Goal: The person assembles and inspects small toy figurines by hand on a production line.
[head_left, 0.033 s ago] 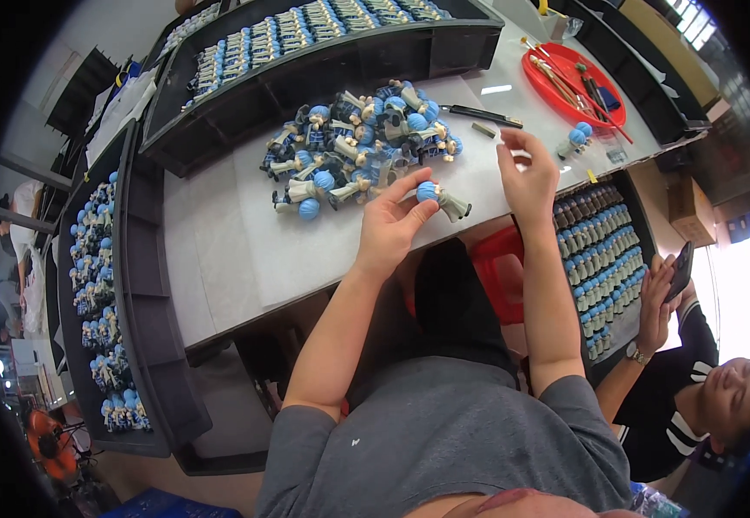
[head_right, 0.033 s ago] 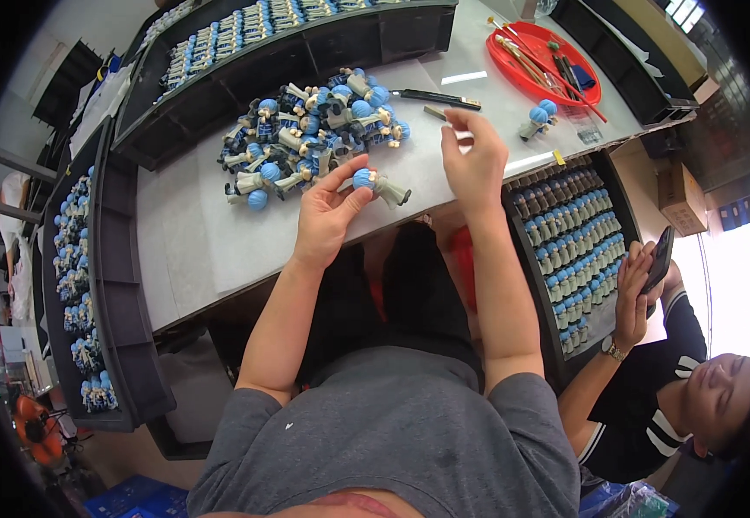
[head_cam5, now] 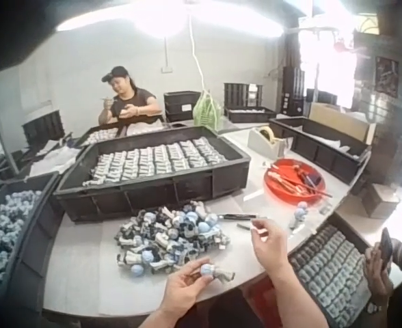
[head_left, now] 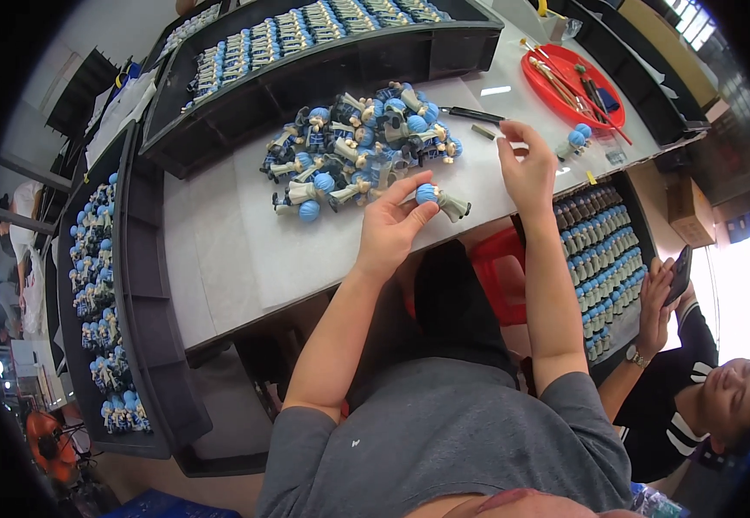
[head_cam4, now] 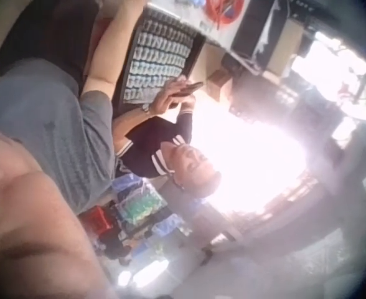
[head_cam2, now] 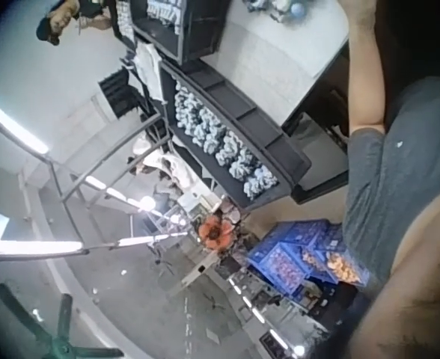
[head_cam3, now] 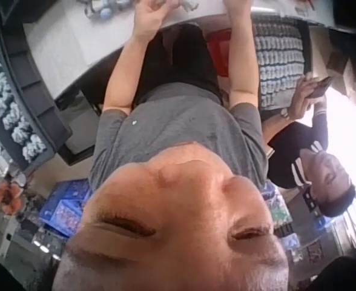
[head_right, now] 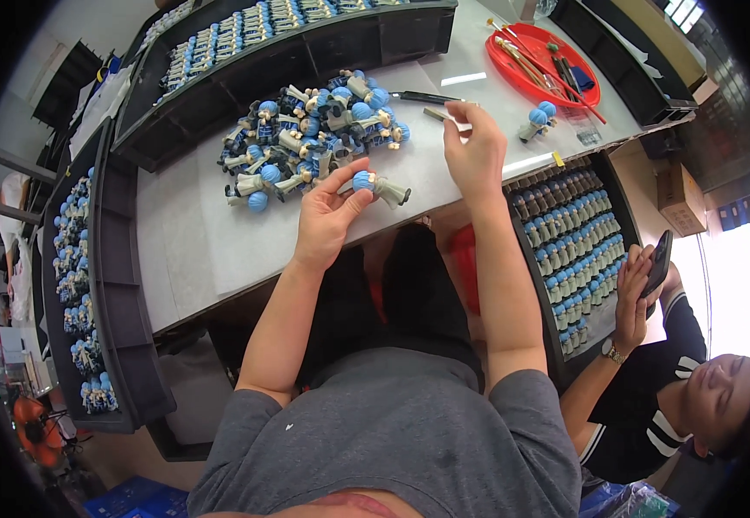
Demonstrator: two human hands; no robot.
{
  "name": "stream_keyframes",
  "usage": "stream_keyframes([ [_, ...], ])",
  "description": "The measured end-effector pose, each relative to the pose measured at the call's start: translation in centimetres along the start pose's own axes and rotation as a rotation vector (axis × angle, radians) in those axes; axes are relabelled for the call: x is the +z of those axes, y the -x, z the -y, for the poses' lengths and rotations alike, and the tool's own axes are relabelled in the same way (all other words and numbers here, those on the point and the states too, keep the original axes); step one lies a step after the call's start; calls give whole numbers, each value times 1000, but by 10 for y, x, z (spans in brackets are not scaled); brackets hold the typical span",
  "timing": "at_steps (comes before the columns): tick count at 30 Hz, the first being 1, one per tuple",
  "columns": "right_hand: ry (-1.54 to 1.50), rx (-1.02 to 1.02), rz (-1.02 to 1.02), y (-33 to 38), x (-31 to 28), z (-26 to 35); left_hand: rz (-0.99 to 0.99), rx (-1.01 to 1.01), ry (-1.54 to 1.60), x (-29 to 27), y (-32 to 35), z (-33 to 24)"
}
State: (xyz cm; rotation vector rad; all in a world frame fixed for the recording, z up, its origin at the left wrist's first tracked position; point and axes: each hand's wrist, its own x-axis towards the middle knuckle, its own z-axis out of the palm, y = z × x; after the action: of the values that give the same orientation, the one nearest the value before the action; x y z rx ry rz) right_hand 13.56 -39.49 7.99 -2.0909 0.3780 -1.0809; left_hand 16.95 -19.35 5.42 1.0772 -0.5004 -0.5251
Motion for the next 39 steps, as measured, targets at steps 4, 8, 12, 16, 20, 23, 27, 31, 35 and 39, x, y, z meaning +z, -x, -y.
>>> stream_keyframes([
  [4, 266, -45, 145, -25, 17, -37, 36, -87, 43, -1, -1, 3],
  [8, 267, 128, 198, -22, 15, -28, 9, -60, 88, -1, -2, -2],
  [12, -343, 438, 232, 4, -5, 4, 37, -87, 70, 0, -3, -6],
  [16, -407, 382, 307, 36, -14, 11, 47, -76, 30, -1, -5, -3],
  [20, -582, 419, 346, 48, -16, 15, 26, -74, -14, -2, -3, -1],
  [23, -613, 399, 291, 48, -12, 27, 27, -59, -9, 0, -3, -1],
  [27, -542, 245, 388, 46, -8, 32, 19, -43, 44, 1, -4, -1],
  [31, -580, 308, 386, 49, 0, 39, 25, -42, 79, 2, -3, -2],
  [35, -418, 248, 435, 52, 9, 47, 45, -54, 49, 1, -3, -2],
  [39, -303, 98, 297, 44, 19, 50, 7, -40, 12, 0, -4, 0],
])
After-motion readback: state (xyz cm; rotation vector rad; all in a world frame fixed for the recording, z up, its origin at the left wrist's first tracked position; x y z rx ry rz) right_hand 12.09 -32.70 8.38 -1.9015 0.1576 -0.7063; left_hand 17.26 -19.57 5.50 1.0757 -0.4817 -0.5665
